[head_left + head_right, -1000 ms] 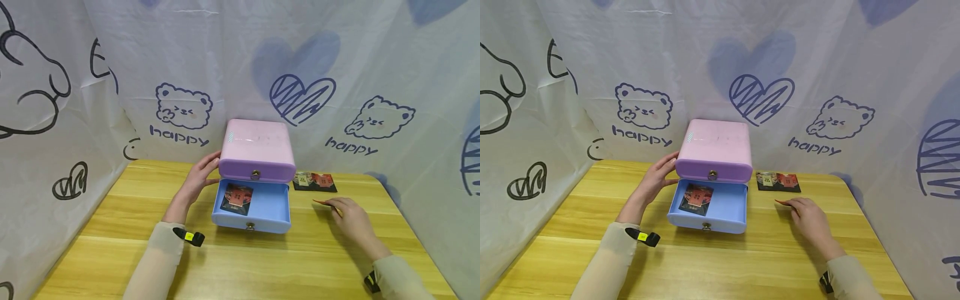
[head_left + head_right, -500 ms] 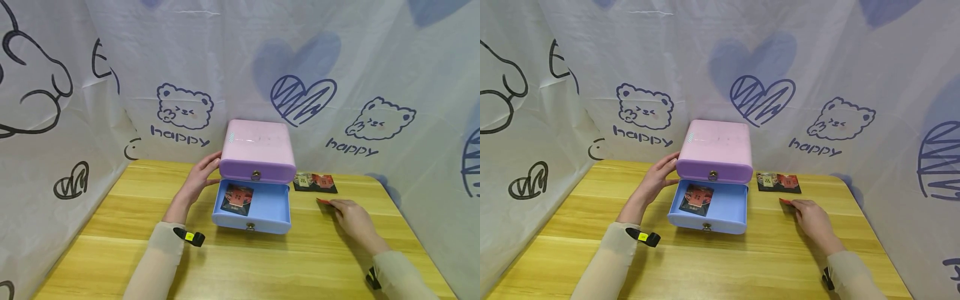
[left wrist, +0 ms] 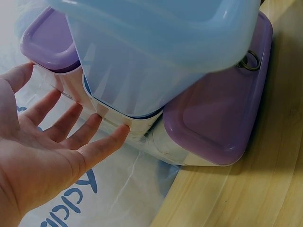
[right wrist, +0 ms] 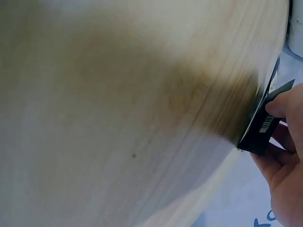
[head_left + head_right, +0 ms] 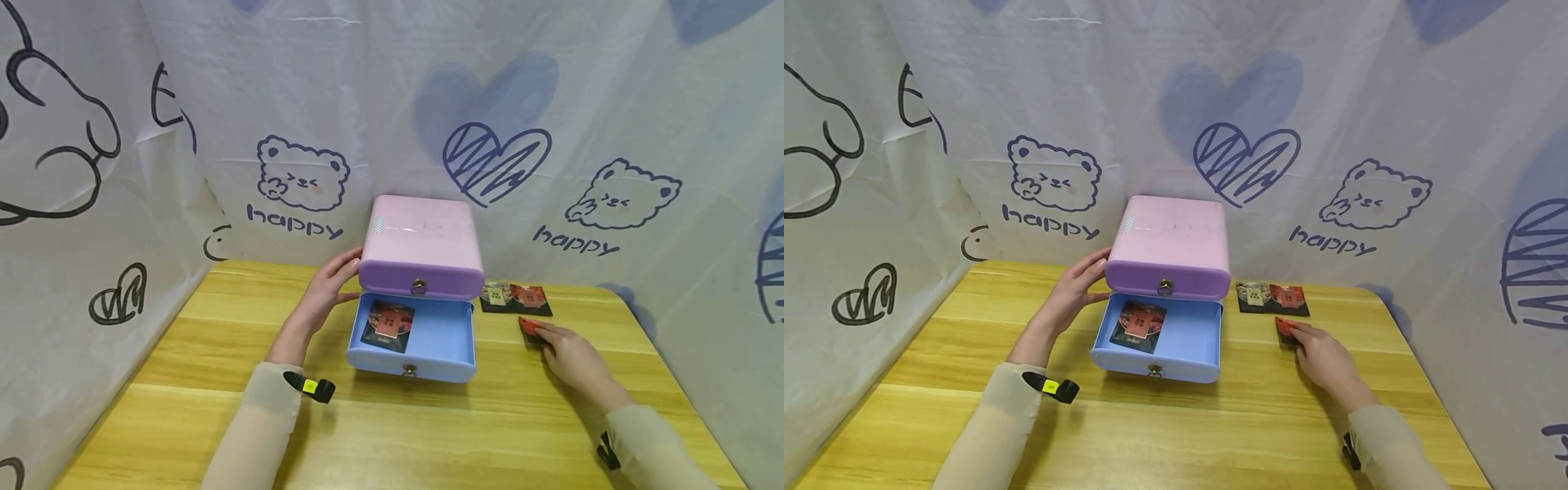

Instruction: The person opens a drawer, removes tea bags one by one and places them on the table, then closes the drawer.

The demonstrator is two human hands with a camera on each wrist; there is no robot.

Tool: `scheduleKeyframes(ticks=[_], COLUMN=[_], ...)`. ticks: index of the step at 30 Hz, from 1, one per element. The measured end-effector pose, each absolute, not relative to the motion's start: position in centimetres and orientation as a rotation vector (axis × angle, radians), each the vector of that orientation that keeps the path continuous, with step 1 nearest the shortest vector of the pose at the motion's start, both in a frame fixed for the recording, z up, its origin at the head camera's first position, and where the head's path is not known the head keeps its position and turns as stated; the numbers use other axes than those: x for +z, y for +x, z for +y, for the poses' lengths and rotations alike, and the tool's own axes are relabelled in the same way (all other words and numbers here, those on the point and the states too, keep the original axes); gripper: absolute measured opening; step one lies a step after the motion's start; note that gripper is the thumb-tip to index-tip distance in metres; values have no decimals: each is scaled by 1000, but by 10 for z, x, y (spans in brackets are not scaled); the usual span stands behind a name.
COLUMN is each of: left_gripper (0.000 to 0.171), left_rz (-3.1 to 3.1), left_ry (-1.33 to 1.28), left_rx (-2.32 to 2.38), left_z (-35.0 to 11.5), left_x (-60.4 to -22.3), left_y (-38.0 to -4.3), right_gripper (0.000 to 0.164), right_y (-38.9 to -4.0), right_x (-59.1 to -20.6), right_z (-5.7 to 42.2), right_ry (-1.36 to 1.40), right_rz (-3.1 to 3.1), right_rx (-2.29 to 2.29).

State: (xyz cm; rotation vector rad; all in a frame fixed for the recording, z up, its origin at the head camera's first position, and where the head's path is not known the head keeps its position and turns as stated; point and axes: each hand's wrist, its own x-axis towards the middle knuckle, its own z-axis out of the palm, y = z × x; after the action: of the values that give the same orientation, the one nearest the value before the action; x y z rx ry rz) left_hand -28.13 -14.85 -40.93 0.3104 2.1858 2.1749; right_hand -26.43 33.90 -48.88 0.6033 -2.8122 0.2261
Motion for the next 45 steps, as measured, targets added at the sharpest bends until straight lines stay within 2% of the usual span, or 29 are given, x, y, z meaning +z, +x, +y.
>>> scheduleKeyframes(ticks=[13,45], left_gripper=[59,58], left_rz=[2187,2189], left_ry=[308,300], left_rx=[2176,2176], left_z=[-148,-148], left_x=[-407,-410], left_y=[-279,-281], right_gripper=[52,56], right_y=[-270,-276], right_x=[-491,-494], right_z=[342,344], right_ry=[602,543], right_rz=[-2950,-2991], right_rx=[279,280])
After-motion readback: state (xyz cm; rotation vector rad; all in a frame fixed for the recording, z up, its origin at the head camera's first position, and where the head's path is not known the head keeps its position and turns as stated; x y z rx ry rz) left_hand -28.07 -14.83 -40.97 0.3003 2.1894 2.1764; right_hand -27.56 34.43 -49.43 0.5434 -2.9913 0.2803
